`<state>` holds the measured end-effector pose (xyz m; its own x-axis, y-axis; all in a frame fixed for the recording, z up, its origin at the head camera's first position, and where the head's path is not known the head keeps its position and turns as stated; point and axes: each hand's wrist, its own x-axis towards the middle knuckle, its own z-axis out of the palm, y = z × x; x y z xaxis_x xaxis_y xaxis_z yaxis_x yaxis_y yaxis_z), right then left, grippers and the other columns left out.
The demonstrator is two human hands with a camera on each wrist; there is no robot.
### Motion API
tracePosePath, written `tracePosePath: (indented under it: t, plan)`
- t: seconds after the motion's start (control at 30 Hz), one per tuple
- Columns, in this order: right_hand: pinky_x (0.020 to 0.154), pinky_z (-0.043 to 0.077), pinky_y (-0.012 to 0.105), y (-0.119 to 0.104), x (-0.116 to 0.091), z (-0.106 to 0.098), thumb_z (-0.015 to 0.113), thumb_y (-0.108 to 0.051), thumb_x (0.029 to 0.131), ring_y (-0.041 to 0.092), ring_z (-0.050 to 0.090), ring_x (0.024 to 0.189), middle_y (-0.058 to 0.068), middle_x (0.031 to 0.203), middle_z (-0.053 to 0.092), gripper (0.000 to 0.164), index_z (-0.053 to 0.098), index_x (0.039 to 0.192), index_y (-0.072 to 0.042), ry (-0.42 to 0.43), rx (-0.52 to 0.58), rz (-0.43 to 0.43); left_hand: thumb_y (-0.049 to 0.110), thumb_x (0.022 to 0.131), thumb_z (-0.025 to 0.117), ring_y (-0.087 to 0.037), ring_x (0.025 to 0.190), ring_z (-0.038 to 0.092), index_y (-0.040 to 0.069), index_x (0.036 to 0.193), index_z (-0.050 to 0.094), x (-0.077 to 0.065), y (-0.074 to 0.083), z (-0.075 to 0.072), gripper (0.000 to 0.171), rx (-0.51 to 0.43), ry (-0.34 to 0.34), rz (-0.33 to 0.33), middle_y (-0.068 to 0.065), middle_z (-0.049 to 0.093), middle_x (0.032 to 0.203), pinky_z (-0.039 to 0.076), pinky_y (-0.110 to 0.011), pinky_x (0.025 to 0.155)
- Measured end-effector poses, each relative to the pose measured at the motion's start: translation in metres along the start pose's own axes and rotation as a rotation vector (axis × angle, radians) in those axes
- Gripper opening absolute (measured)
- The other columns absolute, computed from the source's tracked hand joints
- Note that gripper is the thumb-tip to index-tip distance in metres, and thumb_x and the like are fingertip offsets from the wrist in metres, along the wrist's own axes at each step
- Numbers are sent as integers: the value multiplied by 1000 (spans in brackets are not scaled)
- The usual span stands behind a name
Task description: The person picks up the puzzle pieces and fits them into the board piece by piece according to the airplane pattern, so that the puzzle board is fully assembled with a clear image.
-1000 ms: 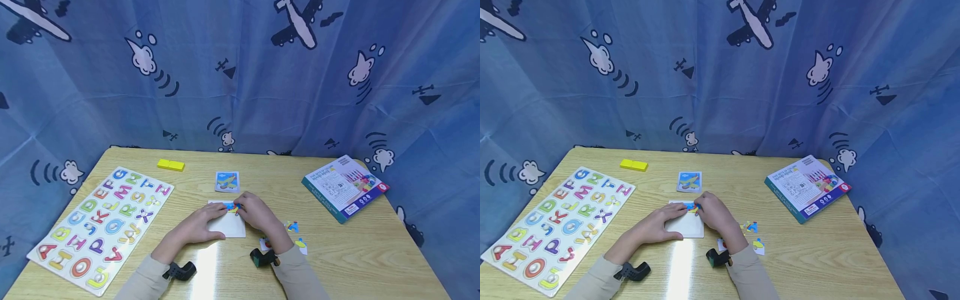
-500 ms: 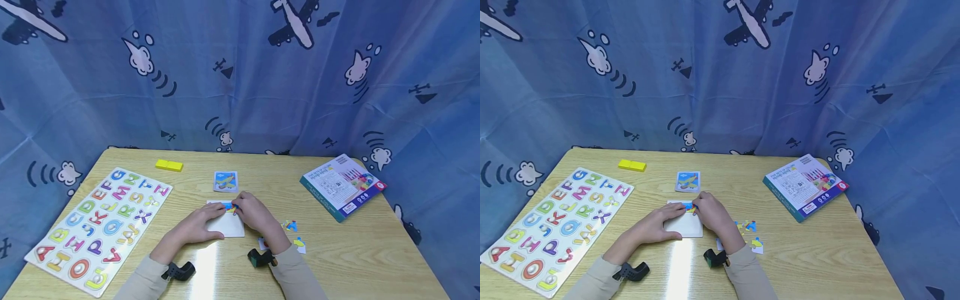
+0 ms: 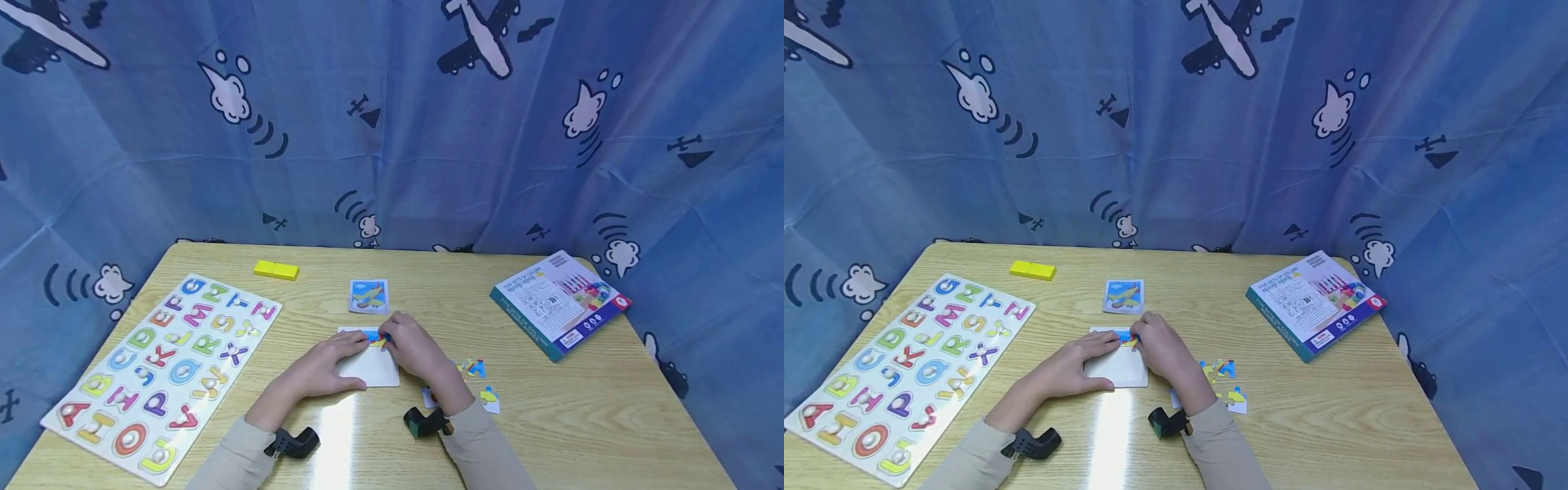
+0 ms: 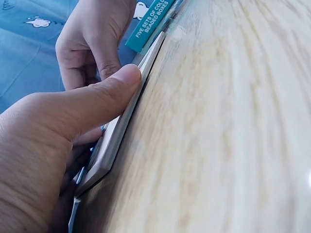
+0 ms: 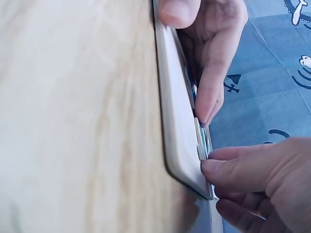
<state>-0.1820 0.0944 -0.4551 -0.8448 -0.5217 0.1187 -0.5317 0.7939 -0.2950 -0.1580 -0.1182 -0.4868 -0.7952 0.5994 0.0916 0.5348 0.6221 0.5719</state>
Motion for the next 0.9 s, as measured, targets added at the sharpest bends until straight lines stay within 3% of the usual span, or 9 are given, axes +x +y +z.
tracePosePath:
  t: [0.3,0.57,0.7,0.9]
  plan:
    - [80,55,28,0,-2,0,66,-4,87,17,58,93,4,98,62,17,71,103,-6,-2,9,4,50,79,71,-23,139,35,10,140,47,-4,-4,0,77,-6,25,24,-5,41,149,26,-41,117]
    - [78,55,25,0,-3,1,64,-4,88,15,58,93,4,99,62,18,72,105,-6,5,0,27,48,78,73,-23,137,39,14,139,49,-18,-13,-6,75,8,100,-22,-5,45,146,27,-42,117]
    - [77,55,25,-1,-3,1,65,-4,88,15,58,92,4,99,62,19,72,105,-7,14,-1,33,51,78,72,-25,138,37,13,140,49,-23,-15,-7,76,10,91,-37,-6,44,147,26,-44,117]
    - [75,55,26,3,-5,-2,63,-5,89,14,59,90,4,101,62,19,71,106,-6,-3,51,40,55,77,70,-23,139,35,9,140,47,-25,-15,-8,82,10,72,-8,-8,42,148,22,-45,118]
